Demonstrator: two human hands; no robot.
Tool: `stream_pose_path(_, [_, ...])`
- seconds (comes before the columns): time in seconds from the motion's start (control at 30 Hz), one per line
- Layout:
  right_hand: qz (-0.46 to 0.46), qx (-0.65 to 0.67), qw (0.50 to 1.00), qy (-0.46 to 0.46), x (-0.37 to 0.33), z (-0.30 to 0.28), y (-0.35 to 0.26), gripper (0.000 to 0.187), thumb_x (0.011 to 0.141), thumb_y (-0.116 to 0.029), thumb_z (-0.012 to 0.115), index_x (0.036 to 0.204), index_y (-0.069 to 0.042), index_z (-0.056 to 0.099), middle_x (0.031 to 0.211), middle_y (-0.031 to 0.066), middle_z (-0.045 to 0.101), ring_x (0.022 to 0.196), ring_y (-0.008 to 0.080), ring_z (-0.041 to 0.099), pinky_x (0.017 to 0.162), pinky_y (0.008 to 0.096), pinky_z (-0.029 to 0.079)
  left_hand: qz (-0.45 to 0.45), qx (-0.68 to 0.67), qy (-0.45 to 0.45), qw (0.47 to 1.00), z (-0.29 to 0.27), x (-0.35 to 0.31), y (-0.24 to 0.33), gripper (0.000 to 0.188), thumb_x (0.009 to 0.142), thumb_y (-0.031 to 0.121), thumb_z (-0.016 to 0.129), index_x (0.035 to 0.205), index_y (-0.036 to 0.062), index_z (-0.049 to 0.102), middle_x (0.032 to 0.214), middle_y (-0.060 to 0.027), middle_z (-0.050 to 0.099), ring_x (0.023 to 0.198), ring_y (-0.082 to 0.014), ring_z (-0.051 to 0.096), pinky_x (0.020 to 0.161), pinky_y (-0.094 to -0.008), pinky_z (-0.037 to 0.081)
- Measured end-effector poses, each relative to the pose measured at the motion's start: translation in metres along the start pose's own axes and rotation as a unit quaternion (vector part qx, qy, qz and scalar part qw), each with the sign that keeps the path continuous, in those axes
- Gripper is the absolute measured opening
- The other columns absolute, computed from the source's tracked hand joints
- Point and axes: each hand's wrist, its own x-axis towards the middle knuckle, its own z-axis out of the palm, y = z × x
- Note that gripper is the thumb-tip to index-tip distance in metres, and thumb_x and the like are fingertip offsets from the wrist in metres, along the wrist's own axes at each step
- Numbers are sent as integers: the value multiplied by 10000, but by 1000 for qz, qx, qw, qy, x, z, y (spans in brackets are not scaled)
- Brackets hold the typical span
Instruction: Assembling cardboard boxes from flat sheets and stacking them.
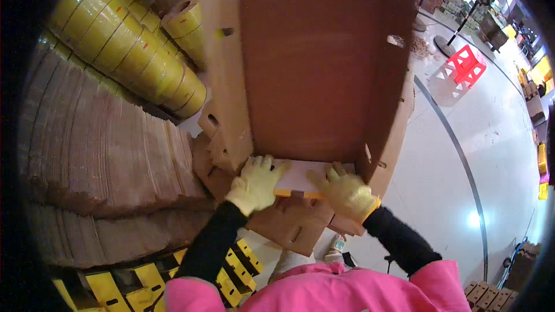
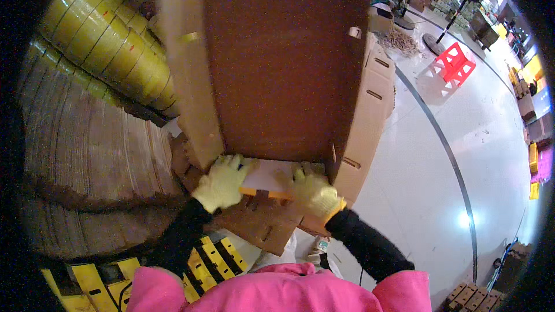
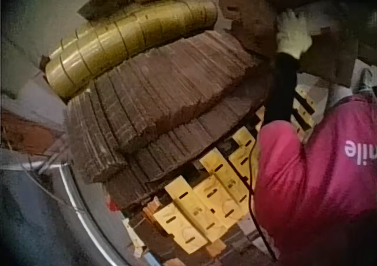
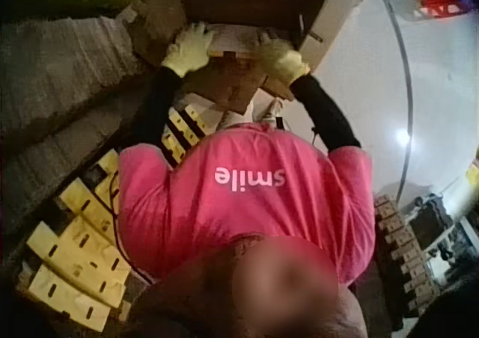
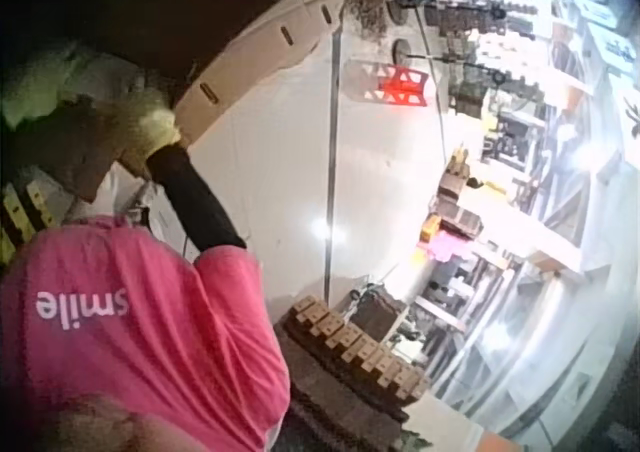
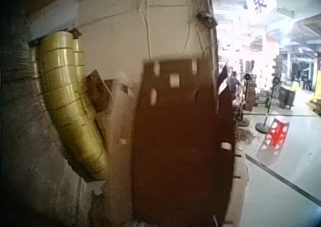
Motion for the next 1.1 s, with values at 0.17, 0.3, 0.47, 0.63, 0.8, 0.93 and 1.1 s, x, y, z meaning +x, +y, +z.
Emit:
stream_pose_path(0.17, [5, 24, 994, -106, 17, -84, 39, 530, 894, -259, 668, 1416, -206, 596, 1274, 108, 706, 1101, 314, 698, 921, 429, 564, 58, -135, 55, 988, -68, 19, -3, 507, 819, 295, 783, 1244, 57, 640, 1022, -153, 683, 924, -332, 676, 1002, -425, 482])
stream_pose_path(0.3, [-3, 11, 999, -41, 1, -71, 60, 503, 881, -333, 708, 1362, -214, 626, 1214, 84, 716, 1106, 308, 687, 920, 418, 559, 116, -71, 282, 950, -38, 11, 7, 546, 694, 150, 870, 1184, 87, 639, 1096, -123, 646, 990, -323, 661, 982, -511, 466])
stream_pose_path(0.47, [-23, -88, 991, 99, 1, -70, 36, 580, 859, -392, 750, 1378, -177, 607, 1292, 141, 672, 1190, 342, 641, 1001, 440, 527, 50, -5, 428, 902, 1, -3, 10, 764, 713, 178, 865, 1412, 109, 564, 1418, -131, 548, 1338, -334, 508, 1150, -596, 381])
stream_pose_path(0.63, [23, 117, 985, 127, 52, -87, 54, 404, 921, -326, 646, 1249, -90, 645, 1068, 198, 715, 996, 392, 688, 855, 507, 554, 6, -18, 387, 922, 8, -15, 6, 730, 702, 199, 871, 1384, 162, 612, 1449, -143, 531, 1350, -379, 481, 1151, -608, 375])
stream_pose_path(0.8, [-48, -76, 956, -281, 136, -73, 134, 337, 823, -304, 660, 987, -35, 780, 978, 195, 754, 883, 387, 718, 773, 493, 553, 56, -55, 404, 911, -2, -5, 7, 667, 657, 127, 846, 1294, 153, 652, 1288, -135, 604, 1229, -380, 554, 1097, -602, 420])
stream_pose_path(0.93, [-157, -10, 875, -457, 183, -52, 99, 485, 842, -382, 696, 1172, -28, 736, 1068, 191, 758, 939, 368, 706, 823, 486, 547, 76, -70, 350, 931, -4, -26, -16, 476, 754, 116, 745, 1217, 176, 652, 1156, -75, 608, 1041, -316, 607, 1034, -591, 456])
stream_pose_path(1.1, [-58, 387, 730, -560, 205, 15, 75, 437, 925, -332, 671, 1264, -56, 689, 1172, 185, 726, 1010, 334, 682, 917, 447, 535, 102, -31, 391, 914, -2, -25, -25, 347, 905, 253, 624, 1250, 229, 638, 1267, -57, 613, 1221, -310, 563, 1148, -601, 359])
